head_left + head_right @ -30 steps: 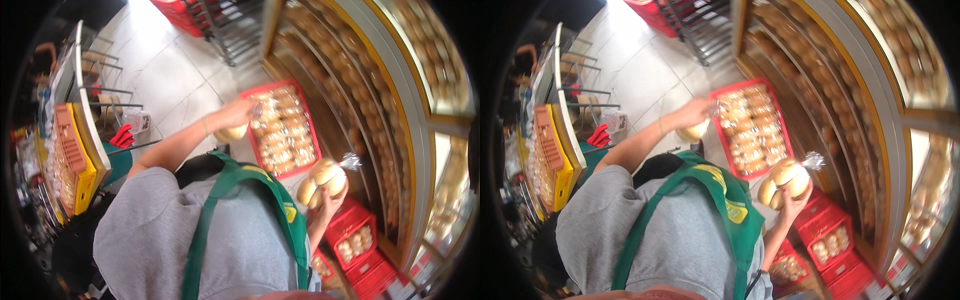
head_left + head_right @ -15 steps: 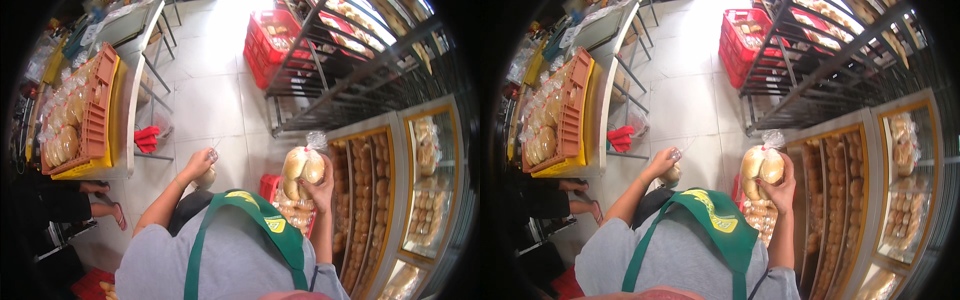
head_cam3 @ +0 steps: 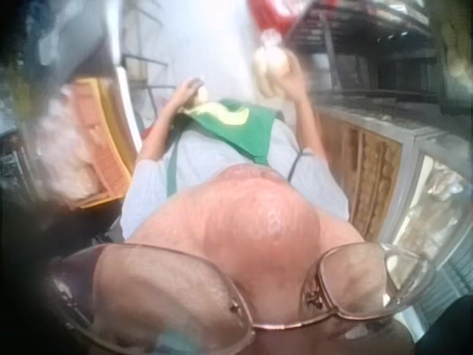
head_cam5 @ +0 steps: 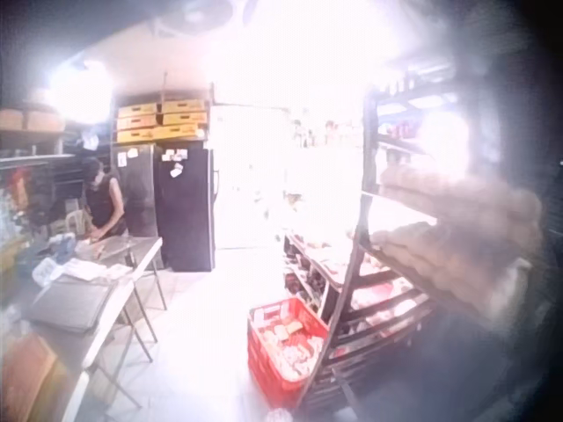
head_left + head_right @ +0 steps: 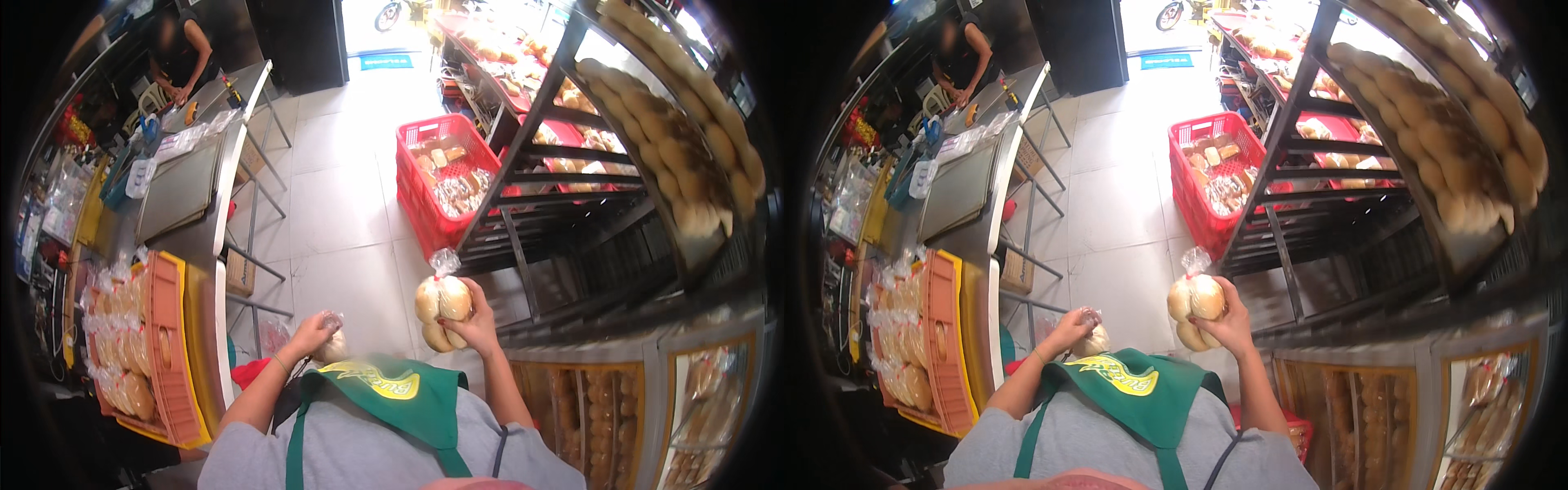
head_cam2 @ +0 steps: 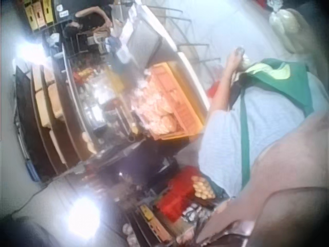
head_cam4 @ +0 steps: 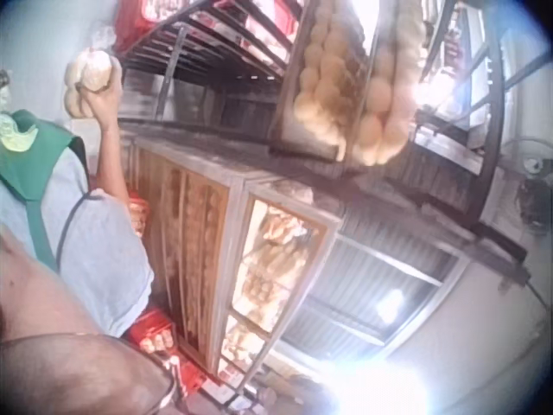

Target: The person transfers packaged bread rolls and buns from red plastic baskets into a glass display case. They repeatedly pick up items, place them on shelves, and adjust the arrangement to fit more products.

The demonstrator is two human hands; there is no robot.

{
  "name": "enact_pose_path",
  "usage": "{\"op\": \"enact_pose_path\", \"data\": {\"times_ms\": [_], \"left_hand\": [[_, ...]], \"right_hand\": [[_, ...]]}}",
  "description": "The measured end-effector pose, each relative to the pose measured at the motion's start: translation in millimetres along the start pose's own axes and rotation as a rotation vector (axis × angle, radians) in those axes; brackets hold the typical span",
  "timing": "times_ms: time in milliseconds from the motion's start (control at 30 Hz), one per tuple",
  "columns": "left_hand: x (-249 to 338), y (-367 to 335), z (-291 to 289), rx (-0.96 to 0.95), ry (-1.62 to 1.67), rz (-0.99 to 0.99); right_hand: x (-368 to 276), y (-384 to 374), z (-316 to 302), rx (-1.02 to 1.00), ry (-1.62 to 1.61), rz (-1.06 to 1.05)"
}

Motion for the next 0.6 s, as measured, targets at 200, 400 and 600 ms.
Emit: {"op": "enact_pose_path", "data": {"times_ms": [200,400,600], "left_hand": [[41,-139,-78,0.060,0.381,-0.034],[43,-330,-170,0.122,0.499,0.009],[76,-520,-238,0.036,0.251,0.105]], "right_hand": [[-11,-183,5,0.023,0.046,-0.084],[22,-349,10,0.195,-0.163,-0.059],[26,-477,-12,0.287,-0.087,-0.071]]}}
Point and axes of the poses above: each hand's wrist, its own y-axis away from the middle knuckle, its own z-axis out of the palm, x = y × z, the point moved 4 cm from there along -y, towards the middle knuckle, and after that the axes turned 2 degrees about y, right-handed, at the moved point
